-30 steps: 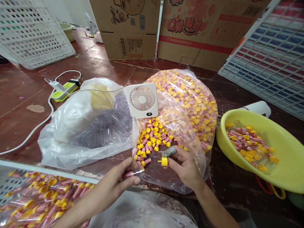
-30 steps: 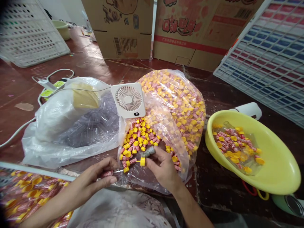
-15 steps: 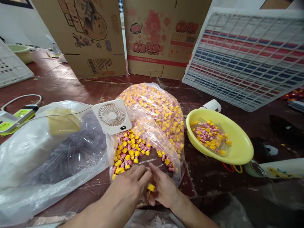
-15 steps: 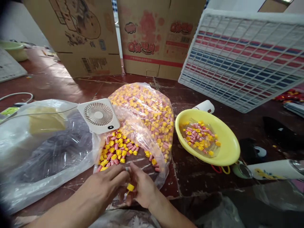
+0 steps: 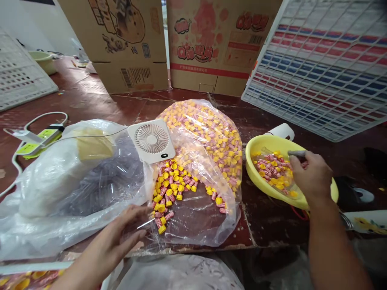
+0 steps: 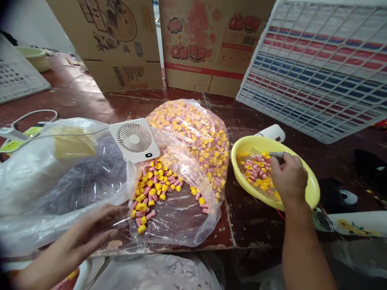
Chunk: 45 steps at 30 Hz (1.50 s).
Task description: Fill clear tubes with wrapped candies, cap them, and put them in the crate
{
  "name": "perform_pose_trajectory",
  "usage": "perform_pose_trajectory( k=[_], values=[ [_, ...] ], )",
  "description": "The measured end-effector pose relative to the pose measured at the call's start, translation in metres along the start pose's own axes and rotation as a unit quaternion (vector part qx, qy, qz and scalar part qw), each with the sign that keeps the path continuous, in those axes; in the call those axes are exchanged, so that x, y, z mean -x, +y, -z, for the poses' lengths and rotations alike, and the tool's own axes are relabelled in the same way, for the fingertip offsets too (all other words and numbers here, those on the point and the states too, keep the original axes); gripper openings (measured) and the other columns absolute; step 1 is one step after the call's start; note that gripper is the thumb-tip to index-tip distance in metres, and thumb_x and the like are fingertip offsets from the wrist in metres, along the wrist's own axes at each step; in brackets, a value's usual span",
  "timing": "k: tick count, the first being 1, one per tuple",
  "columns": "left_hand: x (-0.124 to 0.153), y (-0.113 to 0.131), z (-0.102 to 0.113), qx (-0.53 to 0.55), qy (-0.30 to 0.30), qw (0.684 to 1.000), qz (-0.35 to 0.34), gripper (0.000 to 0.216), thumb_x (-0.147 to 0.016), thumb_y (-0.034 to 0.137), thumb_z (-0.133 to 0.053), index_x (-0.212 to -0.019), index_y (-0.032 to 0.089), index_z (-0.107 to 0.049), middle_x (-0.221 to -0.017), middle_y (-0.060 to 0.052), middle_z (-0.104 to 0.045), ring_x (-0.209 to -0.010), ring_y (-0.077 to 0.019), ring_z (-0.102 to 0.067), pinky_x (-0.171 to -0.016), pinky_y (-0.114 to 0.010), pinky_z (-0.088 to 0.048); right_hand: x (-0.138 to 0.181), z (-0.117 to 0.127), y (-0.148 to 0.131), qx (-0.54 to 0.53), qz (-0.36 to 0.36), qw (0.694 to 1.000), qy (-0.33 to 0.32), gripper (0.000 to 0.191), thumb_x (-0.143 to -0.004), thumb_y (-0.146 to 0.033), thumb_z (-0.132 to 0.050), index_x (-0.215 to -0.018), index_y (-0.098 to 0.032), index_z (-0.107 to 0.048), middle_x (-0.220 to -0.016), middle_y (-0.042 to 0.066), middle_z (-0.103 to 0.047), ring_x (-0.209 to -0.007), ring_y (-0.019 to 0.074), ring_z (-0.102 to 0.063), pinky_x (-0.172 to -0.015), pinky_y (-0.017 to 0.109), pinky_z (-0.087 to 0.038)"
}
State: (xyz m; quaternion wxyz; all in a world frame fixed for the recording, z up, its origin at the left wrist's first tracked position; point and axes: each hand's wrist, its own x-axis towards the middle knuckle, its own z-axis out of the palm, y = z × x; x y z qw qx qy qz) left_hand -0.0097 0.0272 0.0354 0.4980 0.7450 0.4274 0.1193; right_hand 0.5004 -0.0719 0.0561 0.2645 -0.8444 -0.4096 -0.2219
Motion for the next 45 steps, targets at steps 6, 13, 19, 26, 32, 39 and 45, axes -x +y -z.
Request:
perform_pose_trajectory(
  k=[6,13,19,26,32,39,45],
  values=[
    [0.029,-0.041,-0.029,0.082,0.020,0.994,0.062,0.036,-0.089,0.048,-0.060,-0.118,0.027,-0.066,-0.123,-0.006,-0.069,-0.116,-0.0287,-0.062,-0.101,-0.037,-0.051,0.015,-0.011,-0.031,0.041,0.104,0.993,0.027,0.024,-0.090,-0.036,-0.056,-0.097,-0.016,-0.067,-0.093,0.020,-0.068,-0.087,0.0339,-0.062,-0.076,0.046,-0.044],
    [0.043,-0.062,-0.039,0.211,0.001,0.971,0.110,0.035,-0.095,0.048,-0.054,-0.121,0.025,-0.057,-0.125,-0.007,-0.067,-0.117,-0.0253,-0.061,-0.102,-0.037,-0.049,0.161,-0.028,-0.221,-0.250,0.510,0.760,-0.315,0.018,-0.095,-0.012,-0.053,-0.103,-0.020,-0.066,-0.107,0.009,-0.067,-0.098,0.0210,-0.060,-0.085,0.032,-0.048],
    [0.046,-0.059,-0.042,0.257,0.007,0.961,0.105,0.032,-0.092,0.047,-0.059,-0.116,0.025,-0.055,-0.114,-0.005,-0.068,-0.112,-0.0231,-0.062,-0.100,-0.035,-0.049,0.198,-0.064,-0.238,-0.195,0.515,0.734,-0.397,0.011,-0.094,-0.013,-0.056,-0.100,-0.018,-0.063,-0.098,0.008,-0.065,-0.089,0.0212,-0.060,-0.075,0.031,-0.049],
    [0.023,-0.040,-0.052,0.329,-0.032,0.942,0.053,0.023,-0.094,0.040,-0.059,-0.107,0.022,-0.055,-0.105,-0.005,-0.067,-0.103,-0.0206,-0.062,-0.092,-0.032,-0.047,0.190,-0.039,-0.240,-0.494,0.109,0.750,-0.426,0.013,-0.090,-0.026,-0.067,-0.101,-0.021,-0.061,-0.095,0.004,-0.069,-0.086,0.0187,-0.068,-0.079,0.030,-0.055],
    [0.011,-0.032,-0.066,0.411,-0.058,0.909,0.033,0.024,-0.091,0.035,-0.064,-0.109,0.021,-0.055,-0.104,-0.003,-0.064,-0.102,-0.0193,-0.059,-0.091,-0.032,-0.046,0.191,-0.026,-0.249,-0.531,0.127,0.742,-0.389,0.011,-0.092,-0.021,-0.063,-0.102,-0.023,-0.068,-0.105,0.006,-0.069,-0.099,0.0200,-0.066,-0.088,0.032,-0.053],
    [0.004,-0.021,-0.068,0.502,-0.022,0.864,0.031,0.030,-0.089,0.038,-0.069,-0.112,0.020,-0.061,-0.106,-0.005,-0.068,-0.105,-0.0211,-0.063,-0.094,-0.034,-0.048,0.181,-0.021,-0.247,-0.531,0.203,0.713,-0.412,0.016,-0.095,-0.029,-0.061,-0.108,-0.021,-0.065,-0.108,0.008,-0.067,-0.103,0.0210,-0.064,-0.092,0.034,-0.052],
    [-0.002,-0.018,-0.073,0.617,0.002,0.783,0.073,0.035,-0.082,0.029,-0.076,-0.113,0.019,-0.064,-0.106,-0.008,-0.071,-0.099,-0.0221,-0.069,-0.088,-0.033,-0.054,0.198,-0.033,-0.245,-0.448,0.350,0.758,-0.320,0.079,-0.071,-0.047,-0.084,-0.132,-0.016,-0.045,-0.123,0.017,-0.060,-0.121,0.0325,-0.055,-0.106,0.051,-0.046]
  ],
)
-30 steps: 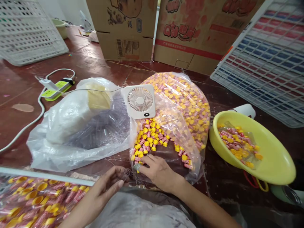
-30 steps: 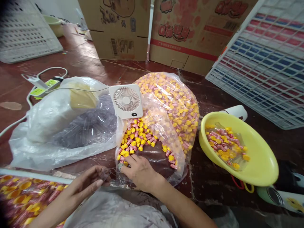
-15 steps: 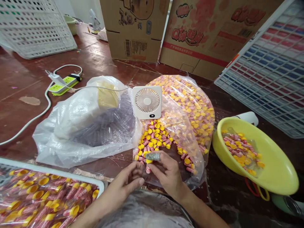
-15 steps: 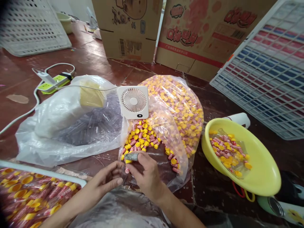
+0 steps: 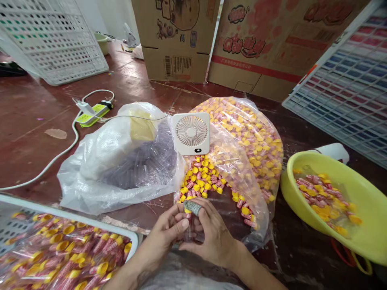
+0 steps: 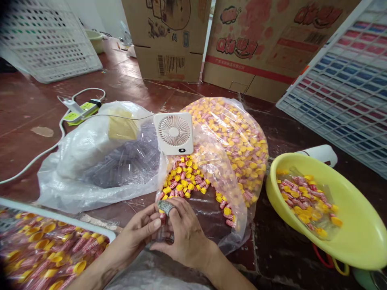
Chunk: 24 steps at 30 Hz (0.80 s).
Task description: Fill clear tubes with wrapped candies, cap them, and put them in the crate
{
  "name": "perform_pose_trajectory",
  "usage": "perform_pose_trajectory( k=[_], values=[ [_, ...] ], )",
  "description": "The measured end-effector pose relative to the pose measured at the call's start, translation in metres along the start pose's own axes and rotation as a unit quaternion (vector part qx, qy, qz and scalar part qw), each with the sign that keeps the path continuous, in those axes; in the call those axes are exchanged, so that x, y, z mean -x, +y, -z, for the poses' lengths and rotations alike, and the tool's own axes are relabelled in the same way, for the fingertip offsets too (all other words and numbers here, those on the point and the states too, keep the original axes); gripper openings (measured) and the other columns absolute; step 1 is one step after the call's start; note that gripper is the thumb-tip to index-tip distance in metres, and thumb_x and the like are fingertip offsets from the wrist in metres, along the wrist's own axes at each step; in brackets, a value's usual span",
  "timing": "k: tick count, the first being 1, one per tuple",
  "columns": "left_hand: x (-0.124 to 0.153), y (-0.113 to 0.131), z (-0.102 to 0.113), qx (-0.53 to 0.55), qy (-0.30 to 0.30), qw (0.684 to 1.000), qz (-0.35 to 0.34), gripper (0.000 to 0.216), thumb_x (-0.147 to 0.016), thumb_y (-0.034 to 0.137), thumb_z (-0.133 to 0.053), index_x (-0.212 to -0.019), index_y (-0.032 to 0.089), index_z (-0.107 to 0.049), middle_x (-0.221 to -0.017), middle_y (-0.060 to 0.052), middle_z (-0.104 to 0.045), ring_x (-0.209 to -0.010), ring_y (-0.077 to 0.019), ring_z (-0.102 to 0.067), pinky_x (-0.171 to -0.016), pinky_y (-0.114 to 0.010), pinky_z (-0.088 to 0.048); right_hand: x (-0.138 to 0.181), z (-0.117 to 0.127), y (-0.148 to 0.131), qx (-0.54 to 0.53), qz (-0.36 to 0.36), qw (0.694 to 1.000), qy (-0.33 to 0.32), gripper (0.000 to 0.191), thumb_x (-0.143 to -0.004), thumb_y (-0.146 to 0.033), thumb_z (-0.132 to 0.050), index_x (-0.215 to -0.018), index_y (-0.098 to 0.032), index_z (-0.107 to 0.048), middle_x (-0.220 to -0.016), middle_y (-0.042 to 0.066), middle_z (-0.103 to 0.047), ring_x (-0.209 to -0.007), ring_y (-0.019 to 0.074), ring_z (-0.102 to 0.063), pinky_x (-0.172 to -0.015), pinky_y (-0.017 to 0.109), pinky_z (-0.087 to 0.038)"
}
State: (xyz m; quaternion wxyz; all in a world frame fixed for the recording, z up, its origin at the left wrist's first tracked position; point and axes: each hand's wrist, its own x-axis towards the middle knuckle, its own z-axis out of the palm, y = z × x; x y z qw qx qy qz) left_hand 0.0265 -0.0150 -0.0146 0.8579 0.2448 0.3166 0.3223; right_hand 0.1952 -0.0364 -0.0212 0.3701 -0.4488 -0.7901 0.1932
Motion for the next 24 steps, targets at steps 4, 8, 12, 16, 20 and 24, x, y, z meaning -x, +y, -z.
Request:
perform_pose_trajectory(
  k=[4,8,12,16,20,24],
  values=[
    [-0.003,-0.004,-0.005,0.023,-0.003,1.000,0.012,0.034,-0.079,0.028,-0.079,-0.108,0.016,-0.066,-0.096,-0.008,-0.071,-0.087,-0.0207,-0.071,-0.077,-0.029,-0.055,0.001,-0.011,-0.001,0.069,0.009,0.996,0.050,0.064,-0.071,-0.037,-0.082,-0.120,-0.015,-0.048,-0.110,0.015,-0.062,-0.111,0.0323,-0.059,-0.100,0.053,-0.050],
    [-0.001,0.004,-0.003,-0.041,0.000,0.999,0.030,0.037,-0.078,0.033,-0.078,-0.107,0.016,-0.062,-0.085,-0.004,-0.066,-0.071,-0.0163,-0.067,-0.068,-0.027,-0.052,-0.003,-0.001,0.000,0.053,0.012,0.998,-0.013,0.075,-0.066,-0.047,-0.086,-0.123,-0.017,-0.048,-0.114,0.014,-0.062,-0.115,0.0335,-0.058,-0.104,0.053,-0.048],
    [0.005,0.051,0.020,-0.425,0.099,0.895,-0.094,0.014,-0.085,0.029,-0.064,-0.093,0.018,-0.061,-0.079,0.000,-0.058,-0.071,-0.0156,-0.059,-0.064,-0.025,-0.046,0.000,0.008,0.015,0.074,-0.057,0.996,-0.014,0.057,-0.087,-0.047,-0.069,-0.129,-0.017,-0.046,-0.123,0.016,-0.059,-0.116,0.0306,-0.059,-0.095,0.045,-0.054],
    [-0.007,0.110,0.060,-0.804,0.215,0.537,-0.140,0.025,-0.086,0.009,-0.045,-0.098,0.019,-0.064,-0.100,-0.008,-0.058,-0.081,-0.0216,-0.060,-0.063,-0.028,-0.044,0.007,-0.008,0.027,0.127,-0.090,0.986,-0.063,0.006,-0.096,-0.015,-0.054,-0.094,-0.021,-0.055,-0.096,0.006,-0.064,-0.086,0.0203,-0.067,-0.076,0.033,-0.057],
    [-0.035,0.131,0.091,-0.897,0.123,0.417,-0.075,0.036,-0.087,0.002,-0.038,-0.096,0.018,-0.068,-0.095,-0.009,-0.058,-0.081,-0.0219,-0.062,-0.066,-0.030,-0.045,0.009,-0.034,0.019,0.211,-0.122,0.960,-0.138,0.025,-0.080,-0.022,-0.077,-0.094,-0.021,-0.056,-0.090,0.005,-0.065,-0.082,0.0238,-0.067,-0.067,0.033,-0.057],
    [-0.052,0.131,0.100,-0.894,0.089,0.432,-0.075,0.029,-0.086,0.005,-0.045,-0.091,0.017,-0.071,-0.094,-0.009,-0.060,-0.079,-0.0204,-0.064,-0.070,-0.030,-0.047,0.012,-0.040,0.016,0.267,-0.145,0.940,-0.156,0.035,-0.075,-0.021,-0.082,-0.099,-0.022,-0.057,-0.090,0.005,-0.067,-0.082,0.0247,-0.068,-0.064,0.032,-0.056]
  ],
)
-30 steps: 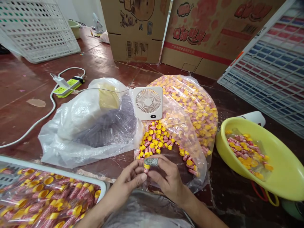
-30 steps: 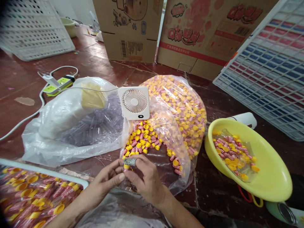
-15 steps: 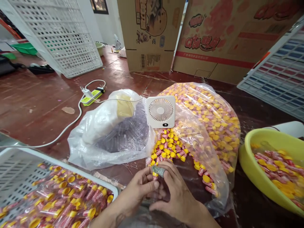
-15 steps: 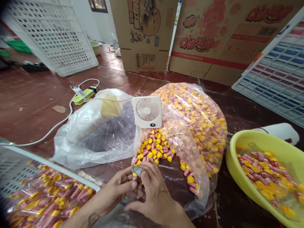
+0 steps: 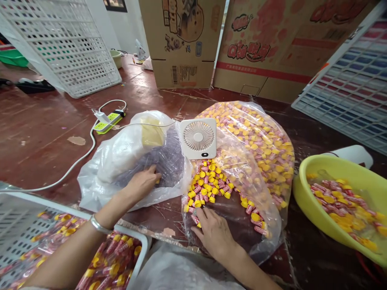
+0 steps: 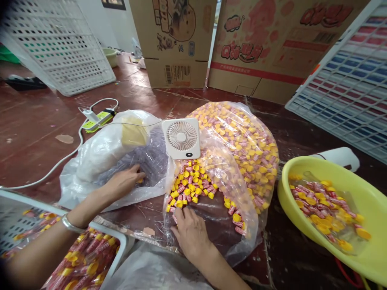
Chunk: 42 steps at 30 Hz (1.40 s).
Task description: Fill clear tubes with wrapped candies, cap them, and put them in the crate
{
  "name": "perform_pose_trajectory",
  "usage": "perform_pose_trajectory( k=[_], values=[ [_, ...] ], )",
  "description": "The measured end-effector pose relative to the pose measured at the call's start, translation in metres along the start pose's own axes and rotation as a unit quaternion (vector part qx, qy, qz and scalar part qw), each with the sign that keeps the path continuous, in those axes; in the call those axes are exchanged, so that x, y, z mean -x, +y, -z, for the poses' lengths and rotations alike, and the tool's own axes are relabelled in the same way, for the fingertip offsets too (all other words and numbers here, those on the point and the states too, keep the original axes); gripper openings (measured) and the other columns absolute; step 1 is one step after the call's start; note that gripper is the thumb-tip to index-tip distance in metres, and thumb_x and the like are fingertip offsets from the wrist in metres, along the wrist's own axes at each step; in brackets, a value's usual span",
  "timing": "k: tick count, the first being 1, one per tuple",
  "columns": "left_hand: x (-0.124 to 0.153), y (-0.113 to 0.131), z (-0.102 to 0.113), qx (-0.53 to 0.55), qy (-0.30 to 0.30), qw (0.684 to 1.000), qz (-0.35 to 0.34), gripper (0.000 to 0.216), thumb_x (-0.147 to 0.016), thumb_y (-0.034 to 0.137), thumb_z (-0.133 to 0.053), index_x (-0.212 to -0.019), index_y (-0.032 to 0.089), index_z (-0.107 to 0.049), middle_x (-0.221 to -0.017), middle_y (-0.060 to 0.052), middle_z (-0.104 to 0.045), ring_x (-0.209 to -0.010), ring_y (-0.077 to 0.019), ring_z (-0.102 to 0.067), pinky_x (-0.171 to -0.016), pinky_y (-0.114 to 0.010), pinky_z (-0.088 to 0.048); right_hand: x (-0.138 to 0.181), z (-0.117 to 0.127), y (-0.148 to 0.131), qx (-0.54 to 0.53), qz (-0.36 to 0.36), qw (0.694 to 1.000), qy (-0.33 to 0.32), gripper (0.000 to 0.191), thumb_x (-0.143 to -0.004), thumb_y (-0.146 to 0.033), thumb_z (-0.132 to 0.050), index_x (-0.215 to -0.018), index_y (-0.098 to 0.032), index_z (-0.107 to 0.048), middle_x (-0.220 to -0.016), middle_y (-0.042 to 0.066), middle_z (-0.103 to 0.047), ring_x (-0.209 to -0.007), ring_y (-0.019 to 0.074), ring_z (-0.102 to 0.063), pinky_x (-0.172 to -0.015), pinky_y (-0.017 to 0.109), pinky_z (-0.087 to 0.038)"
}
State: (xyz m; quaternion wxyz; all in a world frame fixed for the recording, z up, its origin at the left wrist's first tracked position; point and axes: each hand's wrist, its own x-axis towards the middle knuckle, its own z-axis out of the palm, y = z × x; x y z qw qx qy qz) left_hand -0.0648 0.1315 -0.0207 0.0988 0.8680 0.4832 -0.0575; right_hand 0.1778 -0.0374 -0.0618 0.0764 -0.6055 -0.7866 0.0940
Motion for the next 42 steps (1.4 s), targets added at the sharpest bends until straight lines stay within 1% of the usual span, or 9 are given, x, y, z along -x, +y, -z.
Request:
perform_pose_trajectory(
  k=[6,12,19,22,25,31,34,39,42],
  values=[
    [0.022,0.017,0.014,0.130,0.032,0.991,-0.029,0.025,-0.092,0.029,-0.056,-0.110,0.020,-0.069,-0.110,-0.010,-0.069,-0.103,-0.0262,-0.061,-0.087,-0.034,-0.048,0.007,0.024,0.034,-0.173,0.007,0.981,0.091,0.011,-0.090,-0.019,-0.064,-0.083,-0.020,-0.056,-0.087,0.004,-0.063,-0.075,0.0180,-0.066,-0.068,0.028,-0.055],
    [0.060,0.084,0.020,0.442,-0.053,0.895,-0.032,0.024,-0.084,0.040,-0.070,-0.101,0.024,-0.073,-0.097,-0.001,-0.072,-0.090,-0.0206,-0.063,-0.081,-0.027,-0.044,0.001,0.053,0.028,-0.445,-0.081,0.870,0.195,0.029,-0.087,-0.040,-0.073,-0.103,-0.022,-0.057,-0.084,0.002,-0.070,-0.074,0.0182,-0.070,-0.067,0.028,-0.059],
    [0.065,0.121,0.003,0.653,-0.081,0.753,0.000,0.031,-0.081,0.046,-0.073,-0.090,0.016,-0.070,-0.076,0.002,-0.061,-0.071,-0.0137,-0.049,-0.064,-0.022,-0.036,-0.014,0.074,0.007,-0.347,0.082,0.908,0.220,0.018,-0.092,-0.038,-0.067,-0.096,-0.021,-0.064,-0.091,0.005,-0.069,-0.087,0.0186,-0.067,-0.078,0.030,-0.057],
    [0.064,0.128,-0.006,0.730,-0.065,0.679,0.034,0.035,-0.078,0.047,-0.075,-0.086,0.013,-0.069,-0.072,0.003,-0.054,-0.066,-0.0113,-0.042,-0.061,-0.021,-0.033,-0.011,0.073,0.005,-0.308,0.147,0.921,0.187,0.044,-0.090,-0.052,-0.064,-0.118,-0.018,-0.060,-0.109,0.012,-0.069,-0.108,0.0266,-0.064,-0.096,0.043,-0.054],
    [0.062,0.135,-0.016,0.794,-0.053,0.600,0.079,0.035,-0.076,0.047,-0.078,-0.080,0.014,-0.066,-0.069,0.003,-0.052,-0.061,-0.0094,-0.039,-0.058,-0.020,-0.032,-0.006,0.061,0.002,-0.228,0.150,0.943,0.188,0.075,-0.079,-0.058,-0.074,-0.134,-0.014,-0.047,-0.123,0.018,-0.063,-0.122,0.0335,-0.056,-0.104,0.053,-0.049],
    [0.057,0.147,-0.023,0.842,-0.073,0.525,0.096,0.038,-0.064,0.042,-0.086,-0.077,0.013,-0.067,-0.070,0.001,-0.057,-0.063,-0.0109,-0.047,-0.062,-0.022,-0.038,-0.008,0.041,-0.007,-0.180,0.133,0.940,0.257,0.060,-0.077,-0.039,-0.078,-0.124,-0.016,-0.047,-0.110,0.017,-0.064,-0.112,0.0333,-0.062,-0.100,0.056,-0.051],
    [0.056,0.138,-0.010,0.811,-0.092,0.574,0.067,0.037,-0.059,0.031,-0.087,-0.087,0.014,-0.069,-0.074,0.001,-0.062,-0.067,-0.0133,-0.053,-0.067,-0.024,-0.043,-0.010,0.049,-0.004,-0.187,0.165,0.950,0.189,0.074,-0.074,-0.053,-0.079,-0.128,-0.017,-0.046,-0.118,0.017,-0.064,-0.119,0.0352,-0.059,-0.105,0.059,-0.047],
    [0.055,0.068,0.033,0.376,0.040,0.922,0.082,0.018,-0.076,0.013,-0.063,-0.090,0.019,-0.071,-0.083,-0.004,-0.073,-0.075,-0.0226,-0.065,-0.069,-0.031,-0.045,-0.006,0.053,0.031,-0.150,0.087,0.974,0.146,0.058,-0.088,-0.049,-0.067,-0.132,-0.017,-0.048,-0.132,0.018,-0.058,-0.126,0.0322,-0.055,-0.101,0.050,-0.052],
    [0.053,0.012,0.047,0.008,0.060,0.995,0.077,0.029,-0.076,0.002,-0.052,-0.087,0.018,-0.073,-0.088,-0.012,-0.074,-0.084,-0.0323,-0.069,-0.075,-0.040,-0.045,0.000,0.038,0.056,-0.116,0.027,0.981,0.152,0.019,-0.097,-0.034,-0.056,-0.110,-0.020,-0.059,-0.110,0.012,-0.067,-0.103,0.0268,-0.067,-0.087,0.042,-0.057]
  ],
)
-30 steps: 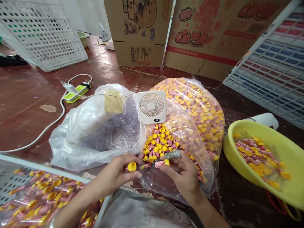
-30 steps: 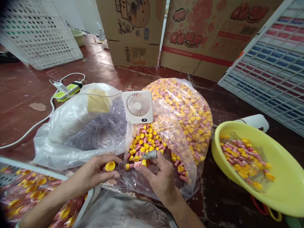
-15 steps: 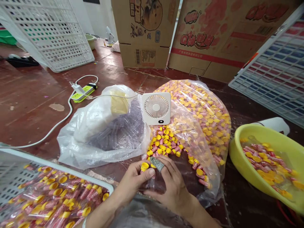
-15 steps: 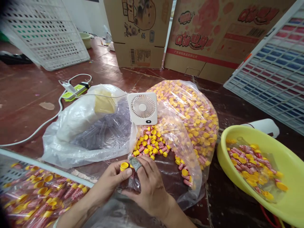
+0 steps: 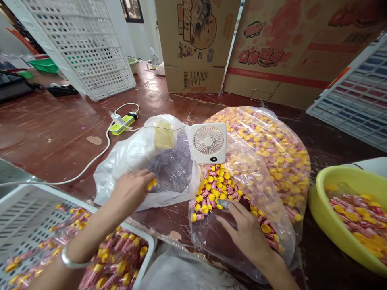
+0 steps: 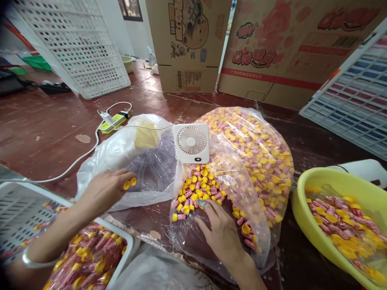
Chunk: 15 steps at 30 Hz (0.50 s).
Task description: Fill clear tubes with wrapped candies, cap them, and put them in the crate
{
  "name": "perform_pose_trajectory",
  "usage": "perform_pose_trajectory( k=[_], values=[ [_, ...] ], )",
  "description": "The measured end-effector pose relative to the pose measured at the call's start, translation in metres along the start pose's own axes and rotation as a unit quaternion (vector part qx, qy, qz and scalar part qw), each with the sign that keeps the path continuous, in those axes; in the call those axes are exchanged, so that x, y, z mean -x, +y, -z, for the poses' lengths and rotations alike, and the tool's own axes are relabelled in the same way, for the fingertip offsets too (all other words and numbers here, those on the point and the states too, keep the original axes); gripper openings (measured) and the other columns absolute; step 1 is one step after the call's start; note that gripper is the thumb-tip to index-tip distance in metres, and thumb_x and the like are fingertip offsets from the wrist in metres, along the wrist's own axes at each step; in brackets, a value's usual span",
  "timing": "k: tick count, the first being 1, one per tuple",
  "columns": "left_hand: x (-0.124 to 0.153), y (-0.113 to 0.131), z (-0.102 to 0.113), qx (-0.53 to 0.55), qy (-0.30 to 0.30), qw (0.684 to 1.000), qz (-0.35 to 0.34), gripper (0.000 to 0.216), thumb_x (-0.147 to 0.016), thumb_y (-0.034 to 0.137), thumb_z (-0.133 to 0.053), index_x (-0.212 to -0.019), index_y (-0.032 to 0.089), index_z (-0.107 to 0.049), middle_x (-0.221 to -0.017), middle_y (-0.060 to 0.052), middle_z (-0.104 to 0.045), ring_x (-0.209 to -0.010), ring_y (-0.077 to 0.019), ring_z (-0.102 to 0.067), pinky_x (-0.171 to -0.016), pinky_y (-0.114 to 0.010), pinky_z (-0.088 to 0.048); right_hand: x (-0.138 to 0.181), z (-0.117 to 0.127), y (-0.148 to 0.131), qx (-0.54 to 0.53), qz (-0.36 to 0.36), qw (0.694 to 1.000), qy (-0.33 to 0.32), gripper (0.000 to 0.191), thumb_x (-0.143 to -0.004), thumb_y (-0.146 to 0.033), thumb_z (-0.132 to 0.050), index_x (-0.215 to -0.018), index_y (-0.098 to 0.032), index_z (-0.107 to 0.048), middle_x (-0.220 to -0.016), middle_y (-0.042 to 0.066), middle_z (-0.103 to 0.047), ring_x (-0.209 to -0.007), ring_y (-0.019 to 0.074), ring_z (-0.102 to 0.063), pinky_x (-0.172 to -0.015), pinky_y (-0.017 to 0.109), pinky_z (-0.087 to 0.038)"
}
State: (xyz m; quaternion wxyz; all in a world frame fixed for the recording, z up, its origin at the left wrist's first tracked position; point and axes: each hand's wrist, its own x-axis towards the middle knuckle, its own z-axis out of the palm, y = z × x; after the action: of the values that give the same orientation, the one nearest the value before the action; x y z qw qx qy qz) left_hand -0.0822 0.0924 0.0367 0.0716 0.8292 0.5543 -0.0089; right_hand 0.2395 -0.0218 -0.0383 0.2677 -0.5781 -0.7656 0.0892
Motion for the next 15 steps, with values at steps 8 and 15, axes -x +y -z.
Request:
perform_pose_trajectory(
  k=[8,15],
  values=[
    [-0.014,-0.031,-0.028,-0.162,-0.061,0.981,-0.090,0.036,-0.081,-0.001,-0.041,-0.078,0.015,-0.073,-0.092,-0.019,-0.072,-0.068,-0.0313,-0.070,-0.066,-0.041,-0.044,0.000,-0.021,-0.013,0.019,0.016,0.995,-0.095,0.010,-0.092,-0.011,-0.058,-0.095,-0.020,-0.062,-0.097,0.005,-0.068,-0.087,0.0193,-0.066,-0.077,0.031,-0.054],
    [-0.011,-0.013,-0.031,0.180,-0.042,0.981,-0.056,0.026,-0.084,0.037,-0.064,-0.103,0.021,-0.072,-0.097,-0.005,-0.078,-0.083,-0.0244,-0.071,-0.071,-0.028,-0.049,-0.011,-0.041,-0.045,0.067,0.162,0.971,-0.165,0.014,-0.091,-0.007,-0.055,-0.099,-0.018,-0.060,-0.099,0.007,-0.066,-0.092,0.0228,-0.059,-0.076,0.033,-0.051]
  ],
)
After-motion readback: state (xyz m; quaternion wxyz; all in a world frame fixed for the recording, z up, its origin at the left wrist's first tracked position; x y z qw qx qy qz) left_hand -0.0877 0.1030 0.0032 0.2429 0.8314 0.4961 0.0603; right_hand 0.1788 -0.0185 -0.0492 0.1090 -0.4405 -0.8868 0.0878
